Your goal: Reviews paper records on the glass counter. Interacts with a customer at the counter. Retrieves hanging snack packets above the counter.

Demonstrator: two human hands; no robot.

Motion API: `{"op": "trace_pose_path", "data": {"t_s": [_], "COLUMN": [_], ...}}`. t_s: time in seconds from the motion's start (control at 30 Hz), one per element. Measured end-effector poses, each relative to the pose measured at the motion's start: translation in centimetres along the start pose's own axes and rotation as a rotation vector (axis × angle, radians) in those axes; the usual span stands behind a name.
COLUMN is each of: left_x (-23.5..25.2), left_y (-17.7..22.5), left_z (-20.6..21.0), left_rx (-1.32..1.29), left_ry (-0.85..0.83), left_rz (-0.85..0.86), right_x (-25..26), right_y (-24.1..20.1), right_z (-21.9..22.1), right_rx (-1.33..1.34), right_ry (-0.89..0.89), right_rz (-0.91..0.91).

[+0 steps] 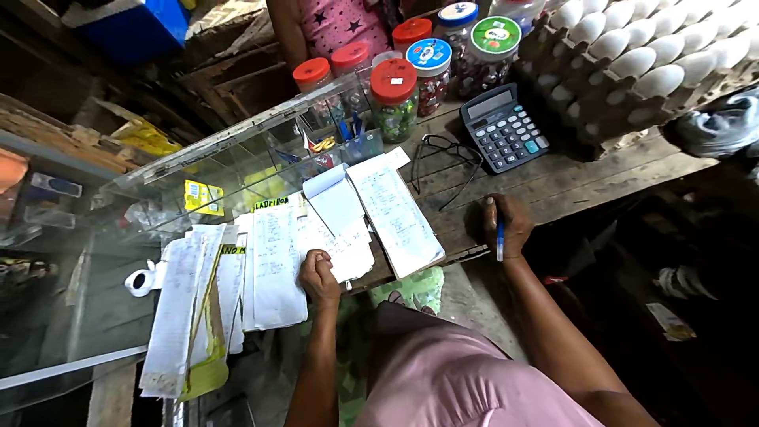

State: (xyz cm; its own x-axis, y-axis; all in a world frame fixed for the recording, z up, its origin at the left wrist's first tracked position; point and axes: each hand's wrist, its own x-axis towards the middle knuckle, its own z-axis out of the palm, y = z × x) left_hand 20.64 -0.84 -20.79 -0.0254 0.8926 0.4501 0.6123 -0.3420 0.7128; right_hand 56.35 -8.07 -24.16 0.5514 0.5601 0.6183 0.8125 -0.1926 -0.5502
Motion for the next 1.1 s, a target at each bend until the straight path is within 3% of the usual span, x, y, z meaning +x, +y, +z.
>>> {"op": "trace_pose_path", "data": {"t_s": [1.1], "left_x": [0.15], "left_y": [0.31], "left_z": [0.32], "left_rx": [0.189], "left_ry": [-0.004], "left_rz": [-0.067], "right_x": [-0.16], "right_y": [0.11], "right_z": [0.19], "right_rx": [0.024], "right_ry": [0.029], "right_rz": [-0.009]}}
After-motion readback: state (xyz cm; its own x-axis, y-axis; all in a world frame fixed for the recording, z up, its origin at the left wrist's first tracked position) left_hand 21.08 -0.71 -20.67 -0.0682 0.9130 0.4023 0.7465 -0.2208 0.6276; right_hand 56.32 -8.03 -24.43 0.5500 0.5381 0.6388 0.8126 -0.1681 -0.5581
